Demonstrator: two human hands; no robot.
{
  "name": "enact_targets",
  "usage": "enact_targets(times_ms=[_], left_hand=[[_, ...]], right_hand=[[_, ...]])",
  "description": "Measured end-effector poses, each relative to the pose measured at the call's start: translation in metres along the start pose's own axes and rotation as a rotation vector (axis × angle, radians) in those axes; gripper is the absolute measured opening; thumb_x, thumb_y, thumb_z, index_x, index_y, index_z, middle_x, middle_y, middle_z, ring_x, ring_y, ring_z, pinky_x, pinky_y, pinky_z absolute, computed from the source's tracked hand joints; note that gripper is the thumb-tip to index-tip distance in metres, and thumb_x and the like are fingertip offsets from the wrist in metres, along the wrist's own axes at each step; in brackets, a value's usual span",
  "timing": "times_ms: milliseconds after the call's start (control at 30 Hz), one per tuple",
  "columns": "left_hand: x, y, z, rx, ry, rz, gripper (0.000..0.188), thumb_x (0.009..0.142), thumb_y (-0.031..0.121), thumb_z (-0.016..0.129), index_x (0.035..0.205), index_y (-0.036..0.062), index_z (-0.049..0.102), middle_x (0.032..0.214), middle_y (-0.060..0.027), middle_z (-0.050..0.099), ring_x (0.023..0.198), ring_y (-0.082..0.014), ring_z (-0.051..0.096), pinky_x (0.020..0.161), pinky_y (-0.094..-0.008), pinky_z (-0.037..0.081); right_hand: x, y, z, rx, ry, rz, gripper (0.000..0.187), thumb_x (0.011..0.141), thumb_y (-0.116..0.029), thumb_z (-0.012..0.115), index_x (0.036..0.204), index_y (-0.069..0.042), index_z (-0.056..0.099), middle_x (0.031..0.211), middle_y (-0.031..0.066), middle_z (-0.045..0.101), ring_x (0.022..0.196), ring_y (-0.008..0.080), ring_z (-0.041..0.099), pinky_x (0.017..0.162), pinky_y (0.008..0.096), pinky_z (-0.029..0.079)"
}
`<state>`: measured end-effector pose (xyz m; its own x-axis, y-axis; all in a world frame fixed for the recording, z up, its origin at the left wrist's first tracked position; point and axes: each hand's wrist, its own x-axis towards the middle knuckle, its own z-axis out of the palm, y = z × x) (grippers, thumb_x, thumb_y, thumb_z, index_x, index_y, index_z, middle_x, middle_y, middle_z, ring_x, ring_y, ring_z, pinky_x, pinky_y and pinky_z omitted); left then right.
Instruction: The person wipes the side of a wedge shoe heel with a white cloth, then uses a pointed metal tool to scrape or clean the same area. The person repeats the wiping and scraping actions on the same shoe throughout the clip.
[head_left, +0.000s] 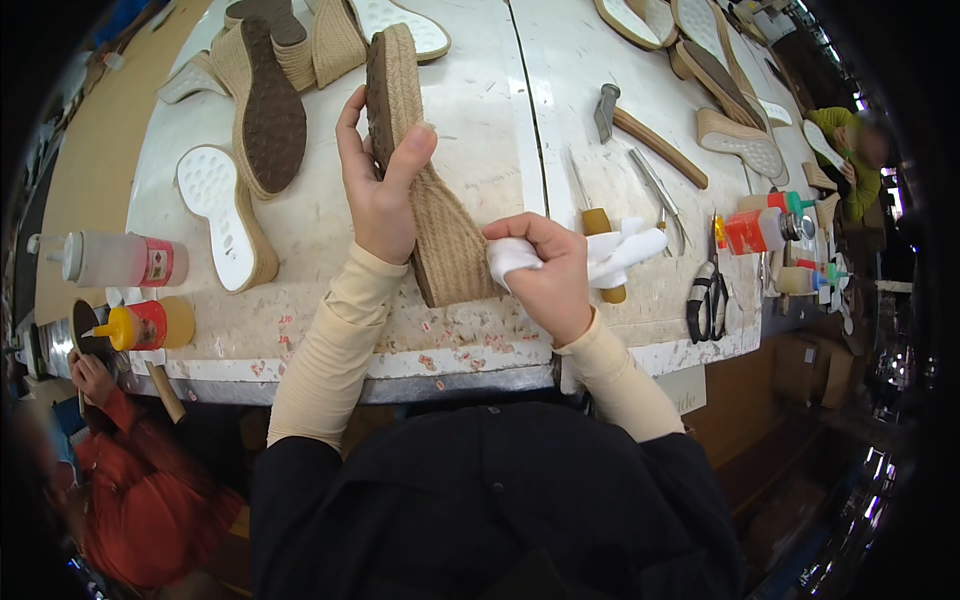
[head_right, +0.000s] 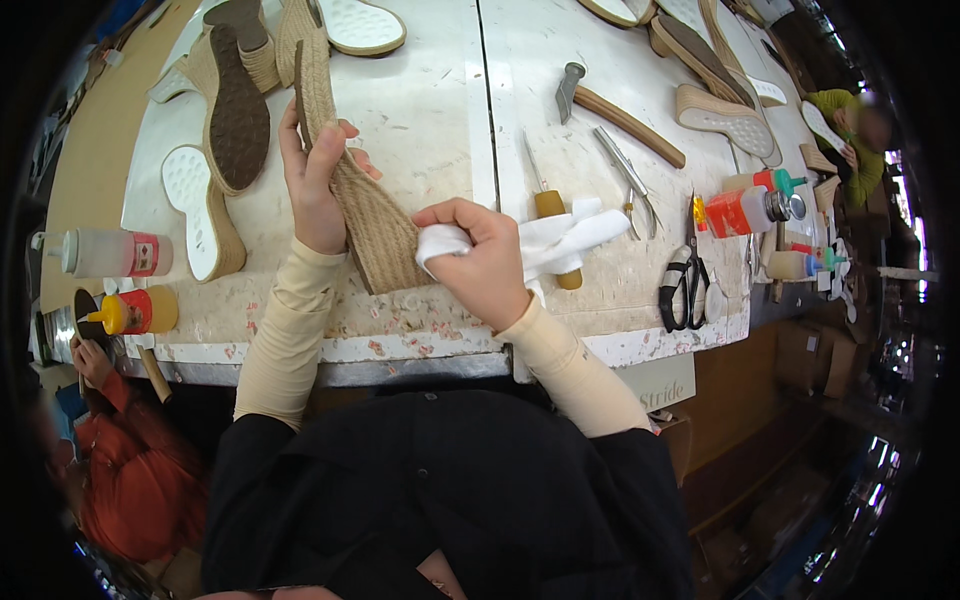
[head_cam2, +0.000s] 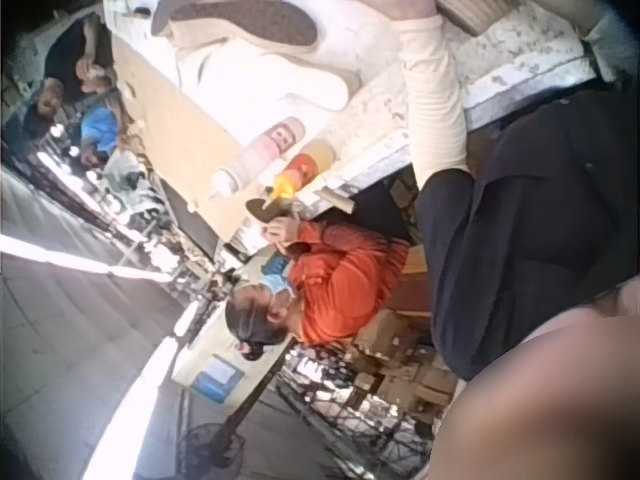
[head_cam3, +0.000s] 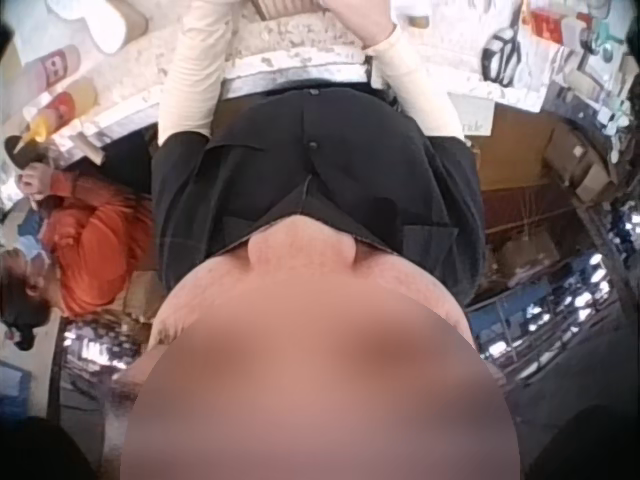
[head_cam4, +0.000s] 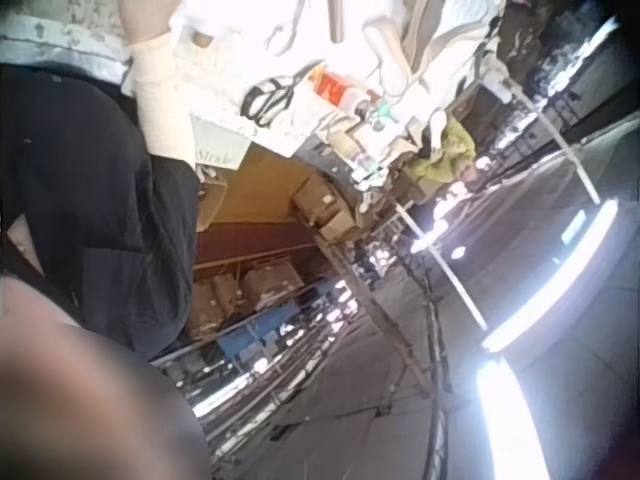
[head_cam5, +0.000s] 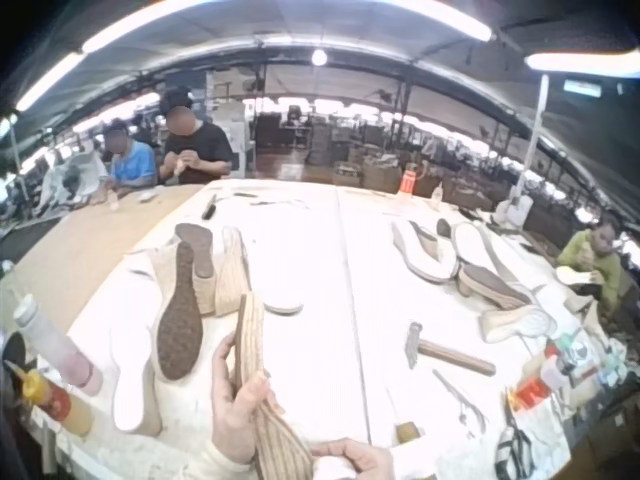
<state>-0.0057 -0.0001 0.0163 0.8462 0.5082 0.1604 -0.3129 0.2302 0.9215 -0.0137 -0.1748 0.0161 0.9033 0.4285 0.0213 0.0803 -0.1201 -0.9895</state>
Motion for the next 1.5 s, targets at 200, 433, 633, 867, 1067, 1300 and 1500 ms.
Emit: enact_targets(times_ms=[200,433,633,867,1067,1300,1500], left_hand=[[0.002,-0.002,-0.001,0.117,-0.041,0.068,0.065,0.089,0.028,0.059,0.138,0.0005,0.025,0.094,-0.0101,0.053,0.066,-0.0130,0.057,0.058,-0.0272,0.052],[0.000,0.000,-0.001,0.009,-0.001,0.000,0.074,0.083,0.028,0.070,0.138,-0.0016,0.028,0.105,-0.0118,0.056,0.090,-0.0145,0.055,0.080,-0.0265,0.045],[0.002,-0.004,-0.002,0.010,0.017,0.006,0.073,0.085,0.028,0.069,0.137,-0.0022,0.029,0.108,-0.0126,0.054,0.093,-0.0149,0.054,0.083,-0.0267,0.044],[0.005,-0.013,-0.004,-0.031,0.053,-0.038,0.072,0.085,0.030,0.069,0.137,-0.0026,0.030,0.113,-0.0128,0.052,0.097,-0.0161,0.053,0.086,-0.0267,0.043],[0.006,-0.013,-0.004,-0.023,0.074,-0.029,0.073,0.085,0.030,0.070,0.137,-0.0026,0.030,0.112,-0.0126,0.053,0.099,-0.0157,0.052,0.087,-0.0270,0.042],[0.008,-0.010,-0.007,-0.005,0.105,-0.021,0.073,0.085,0.029,0.070,0.137,-0.0026,0.029,0.109,-0.0117,0.054,0.095,-0.0146,0.052,0.085,-0.0258,0.041],[0.008,-0.011,-0.006,-0.016,0.099,-0.014,0.073,0.086,0.029,0.069,0.137,-0.0025,0.029,0.108,-0.0109,0.054,0.094,-0.0143,0.052,0.084,-0.0259,0.041]], right_hand=[[0.002,0.002,-0.001,-0.129,0.019,-0.125,0.018,0.076,0.005,0.061,0.093,0.005,0.067,0.077,0.0001,0.064,0.068,0.0029,0.053,0.062,0.0179,0.044],[-0.001,0.004,0.003,-0.104,0.062,-0.146,0.014,0.078,0.004,0.061,0.090,0.003,0.067,0.073,-0.0017,0.061,0.064,0.0026,0.050,0.057,0.0189,0.042],[0.008,0.012,0.008,-0.100,0.096,-0.180,0.010,0.081,0.001,0.058,0.087,0.003,0.065,0.072,-0.0014,0.060,0.063,0.0042,0.050,0.056,0.0199,0.041],[0.012,0.006,-0.004,0.212,0.071,0.154,0.012,0.085,-0.003,0.056,0.086,0.002,0.066,0.074,-0.0022,0.059,0.065,0.0032,0.048,0.059,0.0195,0.041],[-0.001,0.006,-0.003,-0.208,0.034,-0.171,0.015,0.073,-0.002,0.064,0.086,0.004,0.065,0.072,0.0129,0.063,0.062,0.0187,0.059,0.058,0.0293,0.046],[0.018,0.010,0.008,-0.209,0.087,-0.127,0.012,0.077,-0.004,0.062,0.085,0.005,0.064,0.071,0.0113,0.062,0.060,0.0164,0.056,0.057,0.0286,0.044],[0.013,0.003,0.000,0.051,0.004,0.095,0.012,0.080,-0.006,0.062,0.085,0.005,0.063,0.068,0.0097,0.060,0.059,0.0126,0.054,0.056,0.0271,0.043]])
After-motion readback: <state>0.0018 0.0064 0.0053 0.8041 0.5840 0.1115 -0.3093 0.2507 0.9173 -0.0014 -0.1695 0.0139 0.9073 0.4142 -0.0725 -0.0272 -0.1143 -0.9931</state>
